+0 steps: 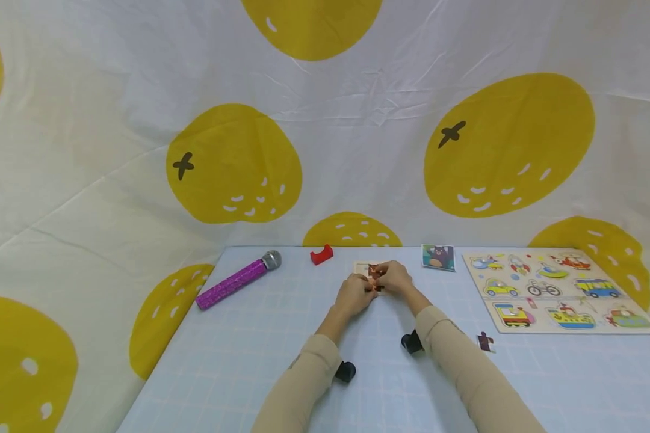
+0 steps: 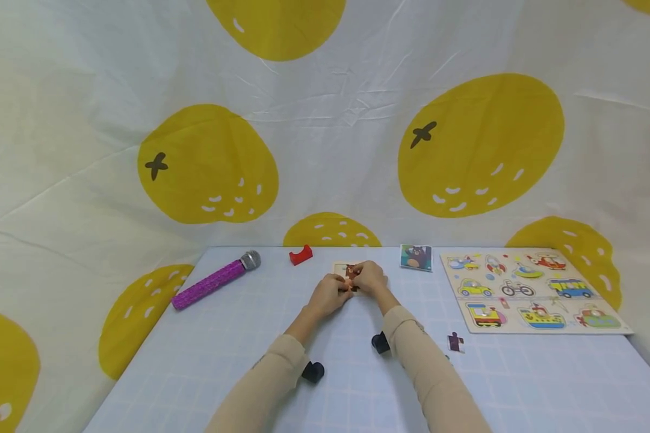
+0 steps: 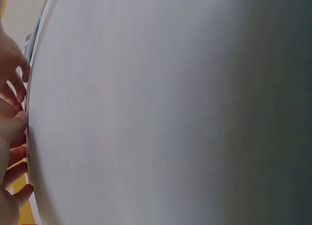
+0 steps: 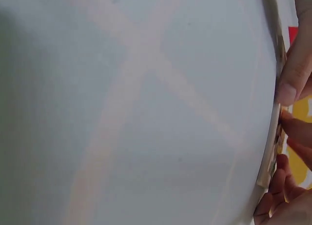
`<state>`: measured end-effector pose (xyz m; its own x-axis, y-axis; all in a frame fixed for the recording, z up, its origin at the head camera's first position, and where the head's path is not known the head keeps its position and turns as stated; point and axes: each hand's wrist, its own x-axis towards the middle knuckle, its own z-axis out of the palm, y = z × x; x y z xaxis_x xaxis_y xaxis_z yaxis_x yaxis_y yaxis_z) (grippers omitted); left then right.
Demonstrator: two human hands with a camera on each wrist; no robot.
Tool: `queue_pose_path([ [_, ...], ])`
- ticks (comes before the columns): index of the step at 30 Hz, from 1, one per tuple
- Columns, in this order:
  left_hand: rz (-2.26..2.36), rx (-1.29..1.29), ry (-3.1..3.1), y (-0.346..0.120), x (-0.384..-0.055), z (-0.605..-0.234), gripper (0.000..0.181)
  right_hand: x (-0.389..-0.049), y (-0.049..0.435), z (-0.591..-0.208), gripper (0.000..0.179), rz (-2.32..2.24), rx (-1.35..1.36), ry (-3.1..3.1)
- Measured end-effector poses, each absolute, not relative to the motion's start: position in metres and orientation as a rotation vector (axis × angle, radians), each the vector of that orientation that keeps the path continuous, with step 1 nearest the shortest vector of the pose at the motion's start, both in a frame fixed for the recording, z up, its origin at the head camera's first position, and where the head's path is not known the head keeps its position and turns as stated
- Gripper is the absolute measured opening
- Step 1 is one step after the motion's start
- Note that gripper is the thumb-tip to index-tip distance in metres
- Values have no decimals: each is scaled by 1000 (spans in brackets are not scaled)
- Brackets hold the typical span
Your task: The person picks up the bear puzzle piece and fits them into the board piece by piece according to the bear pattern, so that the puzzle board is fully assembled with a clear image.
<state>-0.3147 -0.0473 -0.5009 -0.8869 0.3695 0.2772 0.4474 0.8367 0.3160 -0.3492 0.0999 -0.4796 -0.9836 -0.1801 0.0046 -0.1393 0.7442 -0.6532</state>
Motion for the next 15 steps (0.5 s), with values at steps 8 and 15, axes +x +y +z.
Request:
queue_pose_path([
  [8, -470, -601, -2871, -44, -313, -498, 20, -349, 101, -481, 18, -997, -287, 2906],
  [15, -407, -598, -2891, -43, -314, -501, 26, -346, 102, -480, 14, -844, -458, 2954],
])
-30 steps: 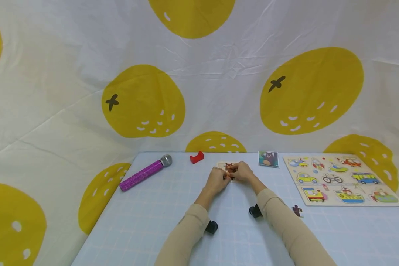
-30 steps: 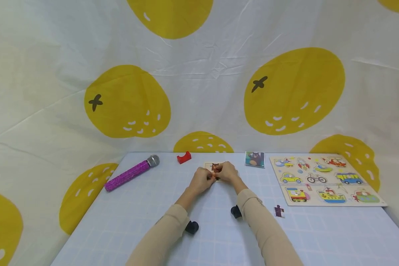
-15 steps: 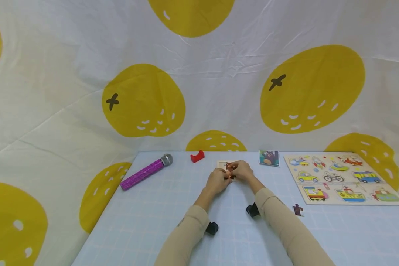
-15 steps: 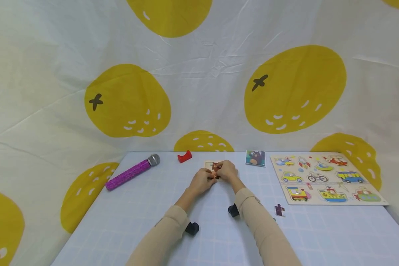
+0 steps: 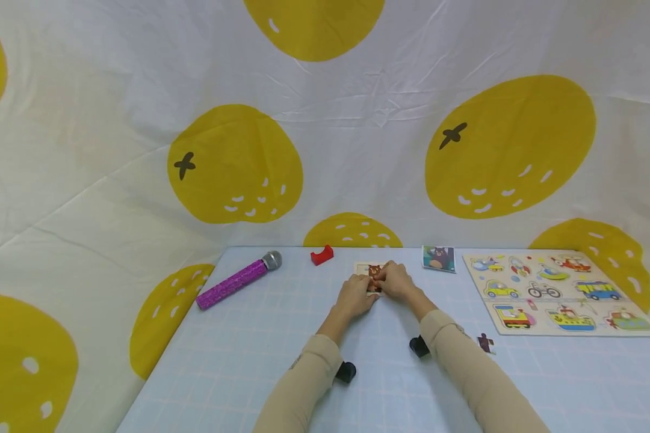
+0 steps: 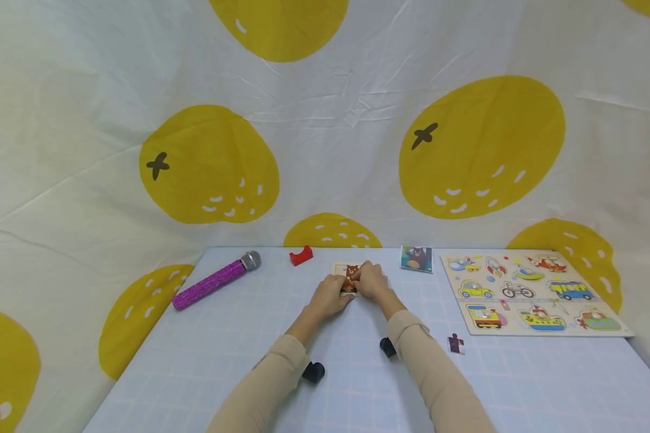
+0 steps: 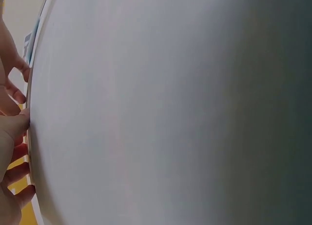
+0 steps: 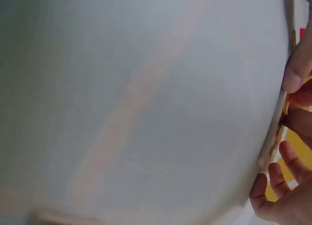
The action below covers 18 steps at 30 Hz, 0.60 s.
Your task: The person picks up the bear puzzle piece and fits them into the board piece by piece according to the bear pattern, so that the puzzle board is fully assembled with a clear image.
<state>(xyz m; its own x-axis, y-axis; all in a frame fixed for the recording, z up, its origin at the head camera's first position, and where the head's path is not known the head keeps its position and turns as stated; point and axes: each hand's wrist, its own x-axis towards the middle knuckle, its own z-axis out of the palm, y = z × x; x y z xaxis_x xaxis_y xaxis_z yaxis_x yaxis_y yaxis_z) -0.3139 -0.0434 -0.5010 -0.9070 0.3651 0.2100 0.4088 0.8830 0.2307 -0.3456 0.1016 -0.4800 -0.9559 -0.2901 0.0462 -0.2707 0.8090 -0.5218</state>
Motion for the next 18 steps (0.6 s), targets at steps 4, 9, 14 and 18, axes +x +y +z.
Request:
queue_pose_path([
  [4, -332, -606, -2889, -44, -314, -500, 37, -344, 105, -473, 20, -794, -596, 2871],
  [9, -255, -608, -2930, -44, -314, -498, 41, -344, 124, -471, 37, -948, -616, 2747],
  [14, -261, -580, -2981, -41, -316, -497, 45, -345, 141, -479, 38, -1138, -535, 2718],
  [18, -237, -549, -3007, -38, -319, -494, 45, -347, 142, -483, 31, -1097, -603, 2735],
])
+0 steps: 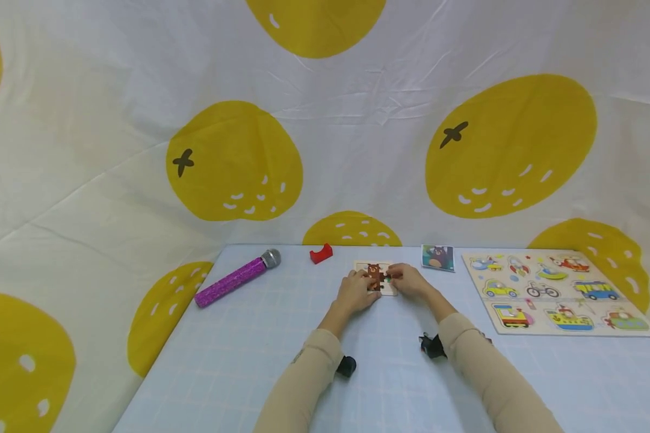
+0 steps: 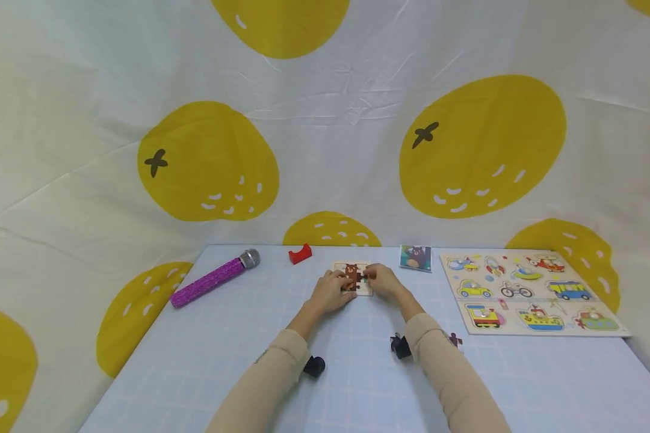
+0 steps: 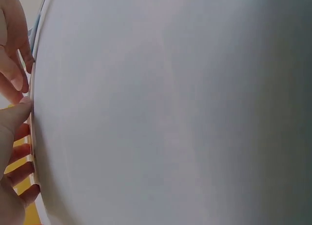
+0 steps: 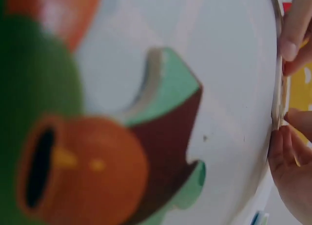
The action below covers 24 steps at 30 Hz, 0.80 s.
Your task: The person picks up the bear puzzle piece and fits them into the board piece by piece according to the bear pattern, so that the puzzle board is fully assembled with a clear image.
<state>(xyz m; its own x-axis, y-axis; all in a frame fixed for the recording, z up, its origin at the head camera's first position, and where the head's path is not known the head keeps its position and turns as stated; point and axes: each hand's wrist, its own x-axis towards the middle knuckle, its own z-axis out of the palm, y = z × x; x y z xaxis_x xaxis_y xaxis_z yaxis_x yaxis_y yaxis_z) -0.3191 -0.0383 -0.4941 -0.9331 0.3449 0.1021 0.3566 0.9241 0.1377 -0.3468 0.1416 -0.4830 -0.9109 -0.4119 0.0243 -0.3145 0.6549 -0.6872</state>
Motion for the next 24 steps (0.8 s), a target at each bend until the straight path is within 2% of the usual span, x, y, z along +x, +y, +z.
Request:
queue_pose_path([
  [6, -222, -534, -3018, -34, -323, -491, 40, -347, 132, -484, 24, -957, -712, 2797],
  [13, -277, -545, -3031, -31, -322, -491, 39, -338, 138, -476, 30, -909, -760, 2804],
  [18, -328, -559, -3026, -33, -319, -493, 40, -320, 162, -464, 35, -1016, -752, 2733],
  [24, -335, -581, -3012, -37, -319, -496, 51, -291, 205, -452, 40, -1047, -698, 2713],
])
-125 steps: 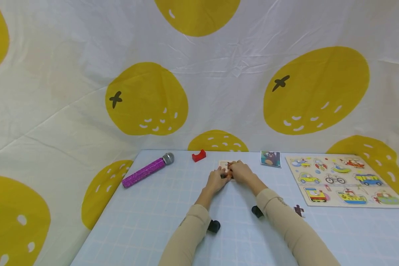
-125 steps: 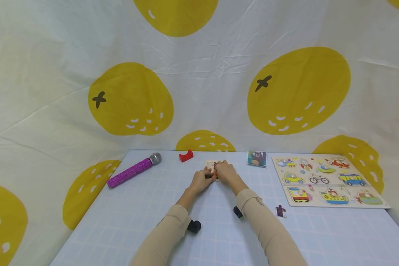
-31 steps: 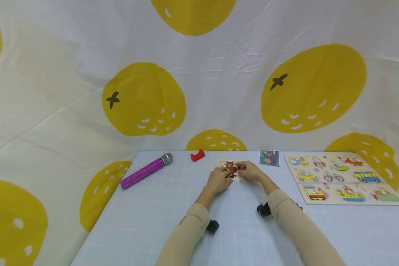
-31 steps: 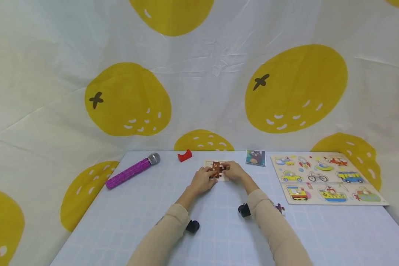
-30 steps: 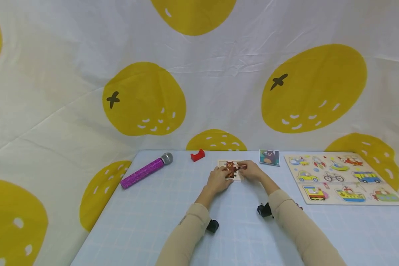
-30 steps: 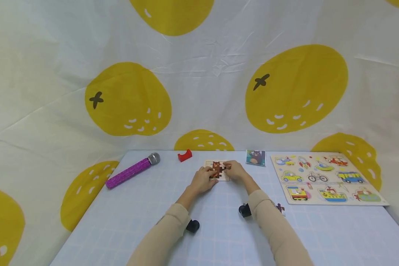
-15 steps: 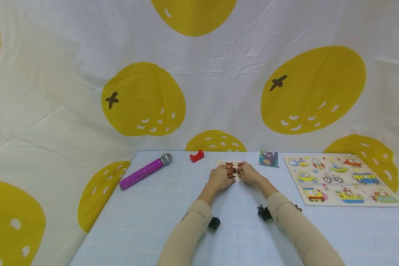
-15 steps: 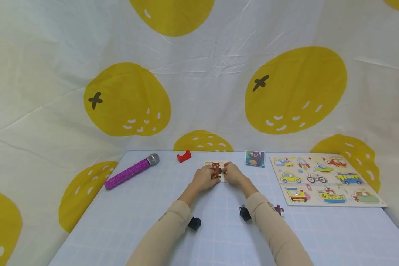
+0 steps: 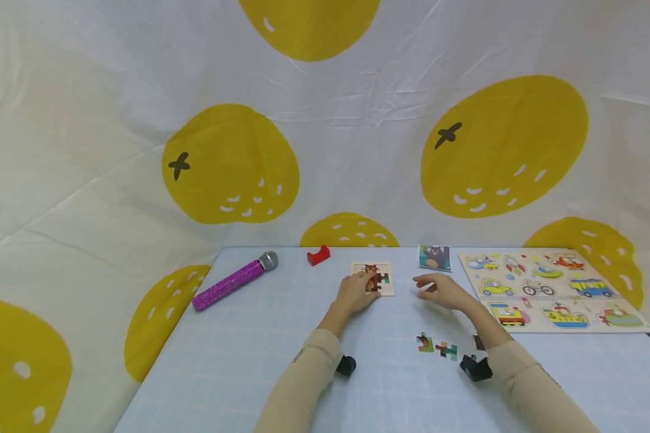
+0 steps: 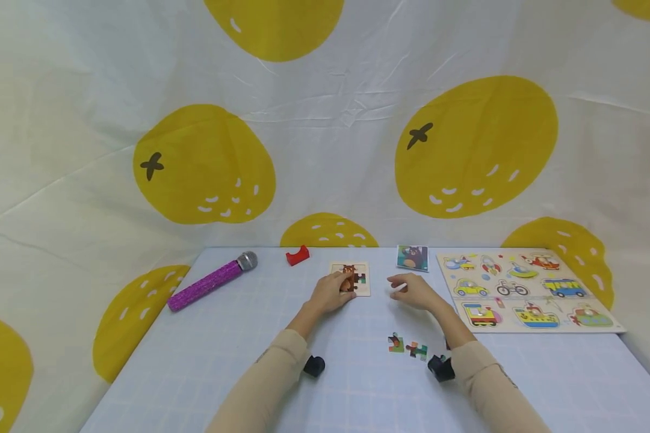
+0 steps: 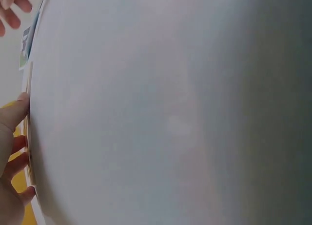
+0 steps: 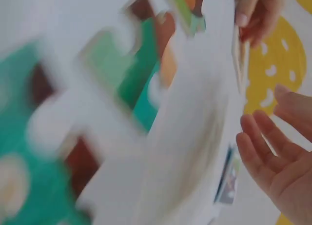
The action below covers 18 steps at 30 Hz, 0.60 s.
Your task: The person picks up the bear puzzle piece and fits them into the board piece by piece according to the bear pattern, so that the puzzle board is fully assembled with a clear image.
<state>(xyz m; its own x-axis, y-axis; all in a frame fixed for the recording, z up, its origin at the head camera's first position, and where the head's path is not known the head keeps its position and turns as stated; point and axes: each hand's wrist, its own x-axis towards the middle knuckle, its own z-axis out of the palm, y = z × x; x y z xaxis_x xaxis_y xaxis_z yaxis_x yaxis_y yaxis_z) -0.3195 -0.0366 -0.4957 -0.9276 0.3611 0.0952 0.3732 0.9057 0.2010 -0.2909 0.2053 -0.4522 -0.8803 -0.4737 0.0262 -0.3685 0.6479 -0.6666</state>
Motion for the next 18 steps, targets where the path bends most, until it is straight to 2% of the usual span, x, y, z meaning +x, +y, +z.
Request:
queue_pose_path([
  [11, -276, -603, -3033, -38, -319, -494, 47, -230, 256, -449, 52, -1013, -497, 2694],
  [18, -272, -604, -3036, -37, -317, -494, 50, -210, 277, -457, 59, -945, -345, 2730],
])
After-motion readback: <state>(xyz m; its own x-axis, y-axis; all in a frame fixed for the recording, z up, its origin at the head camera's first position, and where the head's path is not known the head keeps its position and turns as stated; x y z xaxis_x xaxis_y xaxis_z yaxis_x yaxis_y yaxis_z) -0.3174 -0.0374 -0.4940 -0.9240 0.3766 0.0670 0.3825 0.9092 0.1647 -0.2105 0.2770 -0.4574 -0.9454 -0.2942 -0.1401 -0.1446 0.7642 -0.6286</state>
